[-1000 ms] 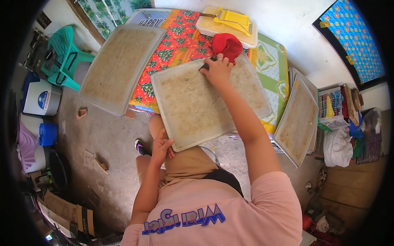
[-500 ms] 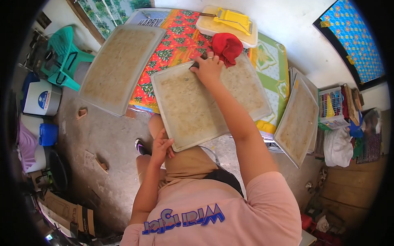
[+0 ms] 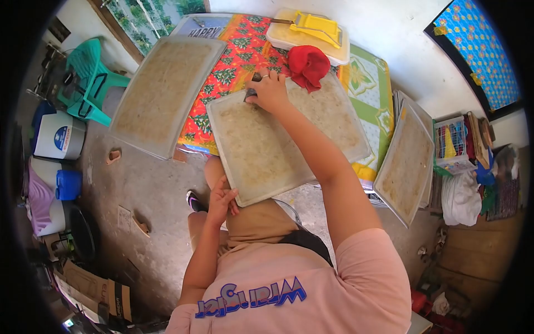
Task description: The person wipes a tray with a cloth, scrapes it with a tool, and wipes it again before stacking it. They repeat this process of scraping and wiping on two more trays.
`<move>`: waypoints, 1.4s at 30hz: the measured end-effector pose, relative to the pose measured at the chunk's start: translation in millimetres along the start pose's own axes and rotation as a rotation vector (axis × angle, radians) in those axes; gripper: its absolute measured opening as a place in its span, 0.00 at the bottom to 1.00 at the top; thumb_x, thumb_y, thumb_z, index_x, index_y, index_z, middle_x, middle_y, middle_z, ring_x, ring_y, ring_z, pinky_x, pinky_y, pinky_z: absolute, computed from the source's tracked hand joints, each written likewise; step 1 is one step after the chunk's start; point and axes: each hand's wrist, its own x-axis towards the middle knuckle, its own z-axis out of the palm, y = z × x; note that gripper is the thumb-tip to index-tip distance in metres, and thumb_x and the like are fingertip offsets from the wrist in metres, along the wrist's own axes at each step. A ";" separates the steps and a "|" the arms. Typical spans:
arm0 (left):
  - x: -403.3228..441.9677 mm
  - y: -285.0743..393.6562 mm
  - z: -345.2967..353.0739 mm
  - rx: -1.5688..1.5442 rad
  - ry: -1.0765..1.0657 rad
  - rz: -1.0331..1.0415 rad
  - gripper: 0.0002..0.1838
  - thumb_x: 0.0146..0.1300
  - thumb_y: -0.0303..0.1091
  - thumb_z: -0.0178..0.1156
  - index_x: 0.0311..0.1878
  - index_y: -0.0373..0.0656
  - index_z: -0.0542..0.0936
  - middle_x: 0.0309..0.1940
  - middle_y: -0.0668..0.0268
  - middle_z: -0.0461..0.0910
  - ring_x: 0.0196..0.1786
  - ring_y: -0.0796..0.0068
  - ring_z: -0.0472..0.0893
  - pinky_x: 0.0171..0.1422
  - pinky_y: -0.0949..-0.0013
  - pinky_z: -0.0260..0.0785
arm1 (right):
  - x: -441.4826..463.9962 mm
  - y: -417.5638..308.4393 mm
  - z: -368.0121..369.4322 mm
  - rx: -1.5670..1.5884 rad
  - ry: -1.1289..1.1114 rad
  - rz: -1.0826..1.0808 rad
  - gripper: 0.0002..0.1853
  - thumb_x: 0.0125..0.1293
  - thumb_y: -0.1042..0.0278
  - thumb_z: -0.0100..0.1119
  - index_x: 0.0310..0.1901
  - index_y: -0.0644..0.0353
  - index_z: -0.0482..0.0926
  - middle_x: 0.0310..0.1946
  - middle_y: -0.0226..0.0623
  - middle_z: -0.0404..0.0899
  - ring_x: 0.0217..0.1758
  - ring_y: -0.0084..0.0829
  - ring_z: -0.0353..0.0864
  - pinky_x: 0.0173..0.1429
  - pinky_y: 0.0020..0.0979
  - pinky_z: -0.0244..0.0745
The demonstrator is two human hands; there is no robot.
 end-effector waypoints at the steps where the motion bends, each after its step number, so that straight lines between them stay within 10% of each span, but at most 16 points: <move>1: -0.5 -0.6 -0.6 -0.001 0.004 0.001 0.33 0.69 0.32 0.59 0.74 0.43 0.58 0.22 0.67 0.78 0.14 0.79 0.76 0.16 0.79 0.65 | 1.3 -3.1 -1.7 -0.011 -0.004 -0.062 0.19 0.45 0.45 0.74 0.42 0.30 0.85 0.53 0.33 0.73 0.56 0.38 0.69 0.57 0.43 0.60; 15: -2.1 0.8 1.0 0.039 0.018 0.011 0.34 0.68 0.32 0.58 0.74 0.41 0.57 0.23 0.66 0.79 0.15 0.78 0.76 0.15 0.78 0.65 | -39.2 -24.9 -15.3 0.013 -0.177 -0.036 0.18 0.50 0.41 0.70 0.43 0.31 0.83 0.53 0.38 0.72 0.54 0.42 0.70 0.55 0.47 0.60; 28: -3.4 -1.0 4.6 0.024 0.042 0.084 0.34 0.68 0.32 0.59 0.73 0.38 0.58 0.24 0.64 0.81 0.13 0.78 0.74 0.14 0.78 0.64 | -165.8 117.6 -59.8 -0.206 0.035 0.761 0.21 0.50 0.41 0.70 0.46 0.34 0.85 0.55 0.41 0.74 0.57 0.47 0.71 0.58 0.53 0.62; 42: -2.5 -1.7 7.5 0.015 0.082 0.070 0.36 0.66 0.35 0.61 0.73 0.38 0.58 0.21 0.64 0.80 0.12 0.77 0.74 0.13 0.76 0.65 | -174.1 73.3 -58.9 -0.157 0.055 0.354 0.19 0.49 0.43 0.72 0.44 0.33 0.84 0.50 0.37 0.73 0.54 0.44 0.69 0.53 0.49 0.61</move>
